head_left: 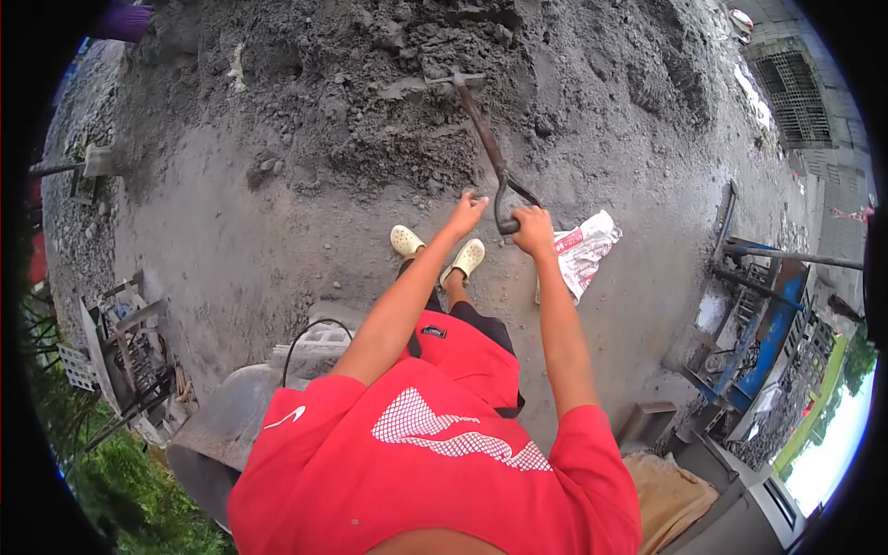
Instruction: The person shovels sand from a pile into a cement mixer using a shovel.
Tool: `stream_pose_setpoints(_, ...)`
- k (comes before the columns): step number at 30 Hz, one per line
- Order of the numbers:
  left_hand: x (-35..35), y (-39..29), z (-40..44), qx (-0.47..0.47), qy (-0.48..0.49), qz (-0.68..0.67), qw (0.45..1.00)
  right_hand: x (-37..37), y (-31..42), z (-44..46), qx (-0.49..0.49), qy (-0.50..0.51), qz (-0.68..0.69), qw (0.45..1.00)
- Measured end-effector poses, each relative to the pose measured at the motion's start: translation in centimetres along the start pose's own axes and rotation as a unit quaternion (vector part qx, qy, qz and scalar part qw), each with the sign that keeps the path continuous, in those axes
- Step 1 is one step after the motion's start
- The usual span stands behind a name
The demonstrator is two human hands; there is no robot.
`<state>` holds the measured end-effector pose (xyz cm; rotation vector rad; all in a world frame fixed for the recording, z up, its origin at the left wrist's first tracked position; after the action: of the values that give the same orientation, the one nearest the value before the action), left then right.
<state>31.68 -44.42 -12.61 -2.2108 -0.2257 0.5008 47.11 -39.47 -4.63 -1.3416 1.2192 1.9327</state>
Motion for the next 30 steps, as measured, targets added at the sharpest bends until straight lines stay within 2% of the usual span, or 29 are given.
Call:
stream_pose_setpoints(2, 2.8, 1.5, 1.4, -0.005, 0.001, -0.05, 0.999, -1.6, -0.5, -0.5, -0.002, 0.007, -0.002, 1.0)
stream_pose_setpoints(5, 2.7, -3.3, -3.6, -0.169, 0.151, -0.062, 0.972, -3.6, 0.6, -2.1, 0.007, 0.023, -0.015, 1.0)
stream_pose_setpoints(6, 4.3, -2.6, -3.5, -0.209, 0.179, -0.131, 0.953, -4.5, 1.2, -1.9, 0.011, 0.024, -0.021, 0.999)
stream_pose_setpoints(8, 8.6, -1.0, -3.7, -0.319, 0.153, -0.256, 0.9, -7.3, 2.1, -1.5, 0.029, -0.048, -0.019, 0.998)
stream_pose_setpoints(9, 10.2, -1.6, -3.7, -0.341, 0.135, -0.316, 0.875, -8.3, 2.4, -1.4, 0.039, -0.088, -0.017, 0.995)
stream_pose_setpoints(10, 11.5, -2.1, -3.4, -0.361, 0.114, -0.378, 0.845, -9.3, 1.5, -2.0, 0.13, -0.185, -0.019, 0.974)
stream_pose_setpoints(11, 13.5, -1.8, -3.3, -0.389, 0.168, -0.397, 0.814, -10.0, 0.2, -3.6, 0.216, -0.275, -0.021, 0.937)
stream_pose_setpoints(12, 13.4, -3.9, -4.3, -0.373, 0.189, -0.38, 0.825, -10.9, -1.2, -5.1, 0.296, -0.359, -0.02, 0.885)
stream_pose_setpoints(13, 12.9, -6.4, -5.2, -0.353, 0.207, -0.362, 0.837, -10.0, -3.4, -5.6, 0.42, -0.362, 0.24, 0.797)
stream_pose_setpoints(14, 13.0, -7.6, -5.2, -0.35, 0.236, -0.343, 0.839, -8.2, -4.5, -5.6, 0.51, -0.333, 0.479, 0.632)
stream_pose_setpoints(15, 13.8, -7.6, -5.0, -0.347, 0.265, -0.32, 0.841, -5.9, -4.8, -5.2, 0.555, -0.275, 0.673, 0.405)
stream_pose_setpoints(16, 14.8, -6.7, -3.7, -0.333, 0.287, -0.278, 0.854, -4.5, -6.0, -3.9, 0.586, -0.241, 0.685, 0.359)
stream_pose_setpoints(17, 14.2, -8.3, -2.9, -0.312, 0.337, -0.253, 0.852, -4.2, -7.7, -2.9, 0.634, -0.275, 0.601, 0.401)
stream_pose_setpoints(18, 14.1, -9.2, -1.6, -0.264, 0.415, -0.212, 0.845, -3.7, -9.9, -2.5, 0.661, -0.305, 0.562, 0.392)
stream_pose_setpoints(19, 13.8, -9.8, -0.1, -0.292, 0.408, -0.156, 0.851, -2.6, -13.8, -3.7, 0.685, -0.338, 0.483, 0.428)
stream_pose_setpoints(20, 14.0, -11.2, 2.7, -0.3, 0.395, -0.111, 0.861, -3.9, -14.6, -2.4, 0.673, -0.348, 0.456, 0.467)
stream_pose_setpoints(21, 14.4, -11.5, 6.9, -0.261, 0.306, -0.124, 0.907, -5.8, -14.5, 1.0, 0.658, -0.32, 0.49, 0.474)
stream_pose_setpoints(22, 15.7, -10.5, 10.9, -0.319, 0.221, -0.128, 0.913, -6.5, -16.0, 2.3, 0.659, -0.3, 0.487, 0.488)
stream_pose_setpoints(23, 17.2, -10.1, 14.5, -0.311, 0.221, -0.178, 0.907, -4.5, -21.0, -1.1, 0.702, -0.299, 0.429, 0.483)
stream_pose_setpoints(24, 19.6, -8.9, 17.6, -0.36, 0.199, -0.246, 0.878, -8.1, -20.0, 1.0, 0.77, -0.259, 0.326, 0.484)
stream_pose_setpoints(25, 21.0, -7.9, 21.5, -0.409, 0.176, -0.295, 0.846, -9.8, -19.4, 3.4, 0.79, -0.258, 0.331, 0.447)
stream_pose_setpoints(28, 27.3, -6.6, 25.7, -0.489, -0.054, -0.426, 0.759, -11.3, -21.6, 5.6, 0.822, -0.228, 0.305, 0.424)
stream_pose_setpoints(30, 30.9, -4.2, 26.4, -0.497, -0.097, -0.446, 0.738, -11.6, -23.5, 7.0, 0.819, -0.243, 0.252, 0.455)
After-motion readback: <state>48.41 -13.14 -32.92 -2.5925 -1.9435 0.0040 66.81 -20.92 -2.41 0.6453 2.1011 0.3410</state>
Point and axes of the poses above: each hand's wrist, its own z-axis towards the middle knuckle, its own x-axis out of the palm, y = z × x, the point moved 6 cm from there along z, towards the middle knuckle, and after that the axes turned 15 degrees about -y, right-handed, at the moved point
